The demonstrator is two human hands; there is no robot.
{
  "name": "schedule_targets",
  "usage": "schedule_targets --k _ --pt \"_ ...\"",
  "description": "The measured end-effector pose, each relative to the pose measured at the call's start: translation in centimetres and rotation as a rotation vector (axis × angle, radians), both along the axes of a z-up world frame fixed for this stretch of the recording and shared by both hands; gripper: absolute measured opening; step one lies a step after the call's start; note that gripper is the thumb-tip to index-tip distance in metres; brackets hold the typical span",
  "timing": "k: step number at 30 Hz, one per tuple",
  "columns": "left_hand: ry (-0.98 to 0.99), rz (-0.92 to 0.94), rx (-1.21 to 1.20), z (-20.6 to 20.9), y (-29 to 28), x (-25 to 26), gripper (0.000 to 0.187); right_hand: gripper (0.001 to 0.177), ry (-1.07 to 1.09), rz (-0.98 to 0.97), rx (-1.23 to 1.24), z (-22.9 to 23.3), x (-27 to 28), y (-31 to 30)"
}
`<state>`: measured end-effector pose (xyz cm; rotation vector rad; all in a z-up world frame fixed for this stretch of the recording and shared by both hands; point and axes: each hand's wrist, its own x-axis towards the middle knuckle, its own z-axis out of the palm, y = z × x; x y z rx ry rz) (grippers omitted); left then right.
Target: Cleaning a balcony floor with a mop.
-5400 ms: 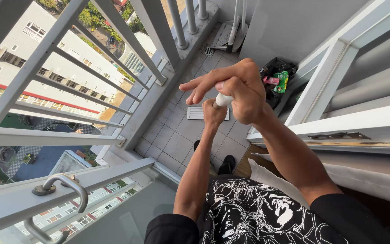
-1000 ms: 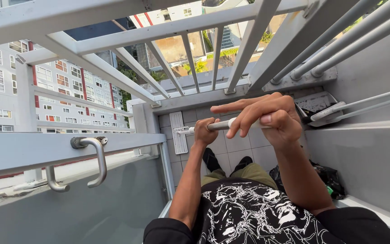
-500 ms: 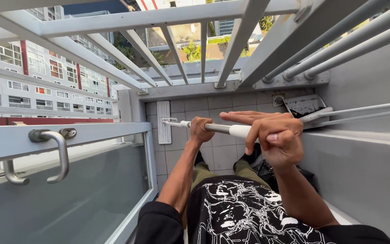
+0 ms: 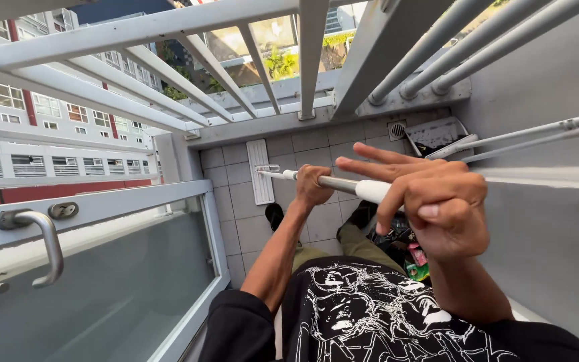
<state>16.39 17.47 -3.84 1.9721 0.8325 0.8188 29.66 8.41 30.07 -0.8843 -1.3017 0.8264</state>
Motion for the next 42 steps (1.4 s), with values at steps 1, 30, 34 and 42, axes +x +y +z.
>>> schedule_targets --k 1,30,34,42 --pt "-0.011 -0.002 0.015 0.3 -0.2 0.8 0.032 0.039 -0.011 -0.002 0.015 0.0 0.7 -0.1" --pt "-0.187 -0.384 -0.422 3.6 -8.1 16.7 0.007 0.027 -0.393 -0.056 -0.001 3.8 6.1 -5.4" --pt "-0.186 -0.448 -0.554 4.4 -9.1 18.5 0.009 0.024 -0.388 -0.098 0.002 3.1 7.8 -6.5" --pt "-0.274 -0.384 -0.761 4.3 -11.2 22.3 0.02 0.034 -0.286 -0.176 0.003 2.0 10.8 -9.0"
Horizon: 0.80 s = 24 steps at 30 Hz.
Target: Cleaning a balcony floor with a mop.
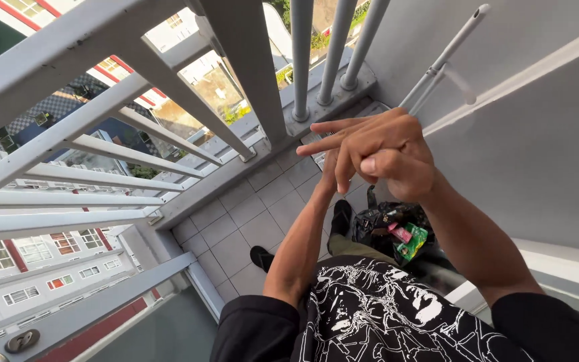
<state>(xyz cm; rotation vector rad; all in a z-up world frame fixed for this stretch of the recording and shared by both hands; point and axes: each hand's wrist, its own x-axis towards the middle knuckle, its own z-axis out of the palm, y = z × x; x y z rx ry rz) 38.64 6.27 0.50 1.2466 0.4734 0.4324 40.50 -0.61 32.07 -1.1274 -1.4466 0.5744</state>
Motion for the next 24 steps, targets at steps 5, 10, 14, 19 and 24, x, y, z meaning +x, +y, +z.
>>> schedule_targets --k 5,10,14,19,24 --pt "0.153 -0.078 0.461 -1.4 1.2 0.4 0.033 0.026 0.092 -0.057 0.041 0.3 0.4 -1.5" --pt "0.328 -0.219 0.755 6.3 2.4 -3.5 0.06 0.022 0.114 -0.205 0.131 -0.6 -0.4 -2.5" --pt "0.163 -0.302 0.735 10.2 5.3 -6.7 0.092 0.024 0.176 -0.357 0.121 -1.8 -1.8 -2.1" --pt "0.059 -0.311 0.704 16.1 7.2 -13.4 0.095 0.043 0.208 -0.454 0.16 -4.7 -5.0 -1.5" --pt "-0.012 -0.339 0.7 18.7 8.4 -19.9 0.082 0.053 0.28 -0.553 0.243 -7.9 -9.8 -0.6"
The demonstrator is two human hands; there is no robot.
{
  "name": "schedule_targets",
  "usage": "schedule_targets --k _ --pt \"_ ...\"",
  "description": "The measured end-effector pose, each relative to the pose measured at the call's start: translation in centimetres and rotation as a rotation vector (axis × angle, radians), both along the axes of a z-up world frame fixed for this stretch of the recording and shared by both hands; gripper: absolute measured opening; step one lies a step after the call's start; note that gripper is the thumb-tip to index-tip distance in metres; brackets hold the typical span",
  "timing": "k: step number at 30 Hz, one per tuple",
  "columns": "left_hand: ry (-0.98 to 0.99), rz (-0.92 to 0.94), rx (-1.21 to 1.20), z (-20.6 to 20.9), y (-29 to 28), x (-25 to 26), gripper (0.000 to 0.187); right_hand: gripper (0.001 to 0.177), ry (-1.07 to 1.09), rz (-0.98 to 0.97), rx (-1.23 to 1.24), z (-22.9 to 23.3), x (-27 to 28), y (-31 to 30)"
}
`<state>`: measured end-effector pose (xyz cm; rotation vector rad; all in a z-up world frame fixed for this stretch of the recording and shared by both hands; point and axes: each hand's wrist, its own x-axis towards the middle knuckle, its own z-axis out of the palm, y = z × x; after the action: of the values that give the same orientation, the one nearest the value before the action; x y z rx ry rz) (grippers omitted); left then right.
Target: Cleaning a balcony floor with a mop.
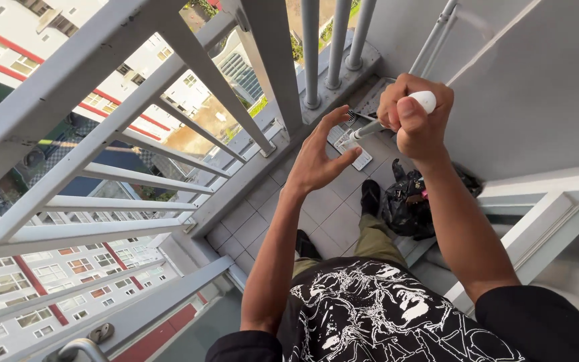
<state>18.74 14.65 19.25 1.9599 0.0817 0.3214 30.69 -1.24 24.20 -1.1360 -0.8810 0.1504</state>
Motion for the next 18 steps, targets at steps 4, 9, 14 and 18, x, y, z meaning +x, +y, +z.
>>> schedule_targets --k 4,9,14,18 --pt "-0.007 -0.031 -0.005 -2.1 0.2 -2.4 0.078 0.049 -0.061 -0.091 -0.033 -0.1 -3.3 0.2" --pt "0.024 -0.072 -0.006 -1.5 -0.8 -4.8 0.073 0.037 -0.185 -0.298 -0.268 -0.6 -7.5 0.1" --pt "0.0 -0.101 0.047 -0.6 -1.8 -6.6 0.075 0.03 -0.272 -0.255 -0.277 -0.9 -10.2 -0.8" --pt "0.05 -0.103 0.057 -0.1 -3.6 -7.9 0.078 0.03 -0.246 -0.208 -0.248 -1.7 -11.9 -2.6"
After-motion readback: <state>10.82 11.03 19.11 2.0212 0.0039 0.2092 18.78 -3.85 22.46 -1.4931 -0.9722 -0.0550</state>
